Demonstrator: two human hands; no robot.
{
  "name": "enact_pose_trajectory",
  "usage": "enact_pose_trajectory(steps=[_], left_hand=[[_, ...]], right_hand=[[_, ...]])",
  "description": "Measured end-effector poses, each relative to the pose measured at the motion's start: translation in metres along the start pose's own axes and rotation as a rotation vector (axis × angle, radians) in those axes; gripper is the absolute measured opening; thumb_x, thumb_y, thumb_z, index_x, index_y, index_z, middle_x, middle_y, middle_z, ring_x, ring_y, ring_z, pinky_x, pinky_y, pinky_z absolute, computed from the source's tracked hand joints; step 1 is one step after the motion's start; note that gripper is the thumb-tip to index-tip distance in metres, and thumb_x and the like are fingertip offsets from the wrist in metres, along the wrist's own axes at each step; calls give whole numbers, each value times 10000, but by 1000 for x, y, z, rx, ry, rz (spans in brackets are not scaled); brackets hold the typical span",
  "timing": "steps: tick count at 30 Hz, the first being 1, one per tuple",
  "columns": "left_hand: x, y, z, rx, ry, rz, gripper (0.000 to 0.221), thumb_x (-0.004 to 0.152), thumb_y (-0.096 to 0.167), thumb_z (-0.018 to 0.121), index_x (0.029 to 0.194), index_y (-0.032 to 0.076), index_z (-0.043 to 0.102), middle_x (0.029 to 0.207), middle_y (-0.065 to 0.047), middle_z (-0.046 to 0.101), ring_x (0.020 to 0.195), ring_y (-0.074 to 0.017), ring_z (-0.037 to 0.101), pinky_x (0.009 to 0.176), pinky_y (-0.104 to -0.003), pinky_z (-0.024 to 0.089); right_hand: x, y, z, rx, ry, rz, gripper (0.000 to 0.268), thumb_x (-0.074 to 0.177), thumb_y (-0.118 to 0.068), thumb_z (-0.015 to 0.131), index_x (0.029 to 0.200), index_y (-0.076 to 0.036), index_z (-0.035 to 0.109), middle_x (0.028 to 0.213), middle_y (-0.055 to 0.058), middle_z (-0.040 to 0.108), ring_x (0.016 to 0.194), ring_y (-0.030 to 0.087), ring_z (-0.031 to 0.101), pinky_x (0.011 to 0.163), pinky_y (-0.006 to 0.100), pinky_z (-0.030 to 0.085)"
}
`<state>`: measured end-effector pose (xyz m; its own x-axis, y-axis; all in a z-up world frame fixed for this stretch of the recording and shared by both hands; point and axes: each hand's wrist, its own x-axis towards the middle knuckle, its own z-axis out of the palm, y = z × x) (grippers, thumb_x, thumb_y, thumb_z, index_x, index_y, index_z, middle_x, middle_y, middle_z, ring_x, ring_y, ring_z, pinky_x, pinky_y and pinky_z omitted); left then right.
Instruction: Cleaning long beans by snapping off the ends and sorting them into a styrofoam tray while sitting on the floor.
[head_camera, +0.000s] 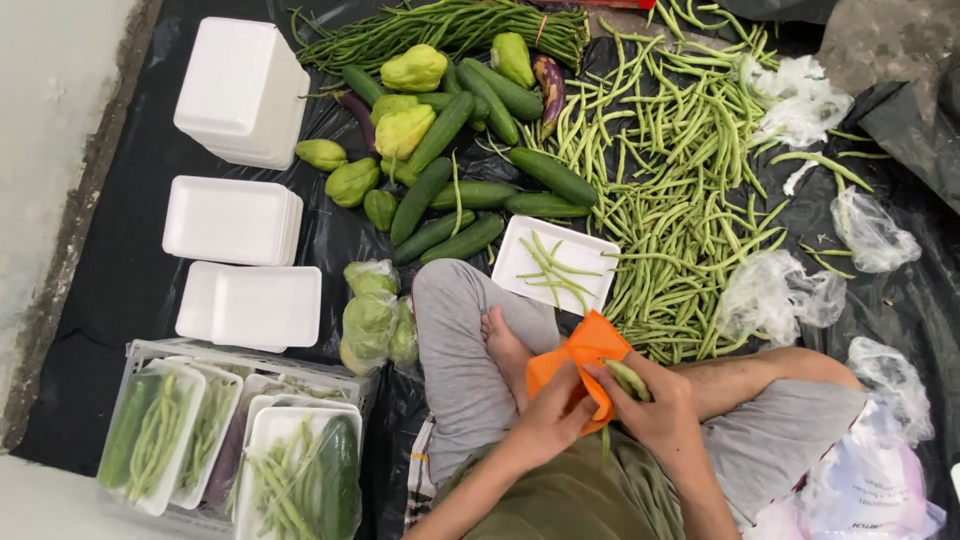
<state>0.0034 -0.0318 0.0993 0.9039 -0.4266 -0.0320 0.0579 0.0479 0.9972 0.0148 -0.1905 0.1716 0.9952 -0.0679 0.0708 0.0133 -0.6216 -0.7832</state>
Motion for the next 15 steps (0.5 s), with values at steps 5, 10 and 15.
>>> enact_pose_trajectory(steps=[5,10,15], left_hand=[[-2,-15,6,-126,-3,-97,633,1055,481,351,1500,38,431,1314,-108,617,1113,-203,573,977,-324,441],[-9,-53,6,-354,56,-169,510,1039,168,403,1524,9,417,1441,-99,557,1263,-174,517,1072,-266,386],[-5,-27,0,-329,-40,-228,516,1050,185,387,1531,-2,408,1469,-103,545,1287,-169,508,1095,-262,376]], right_hand=[[3,10,1,172,-204,130,157,829,-72,748,982,-55,772,625,18,708,490,103,538,471,255,471],[2,9,7,190,-182,53,232,800,-44,772,1032,-39,766,882,4,812,681,104,685,634,243,552],[4,-1,3,214,-114,20,87,797,11,758,876,-13,730,756,7,679,612,109,540,582,243,461]])
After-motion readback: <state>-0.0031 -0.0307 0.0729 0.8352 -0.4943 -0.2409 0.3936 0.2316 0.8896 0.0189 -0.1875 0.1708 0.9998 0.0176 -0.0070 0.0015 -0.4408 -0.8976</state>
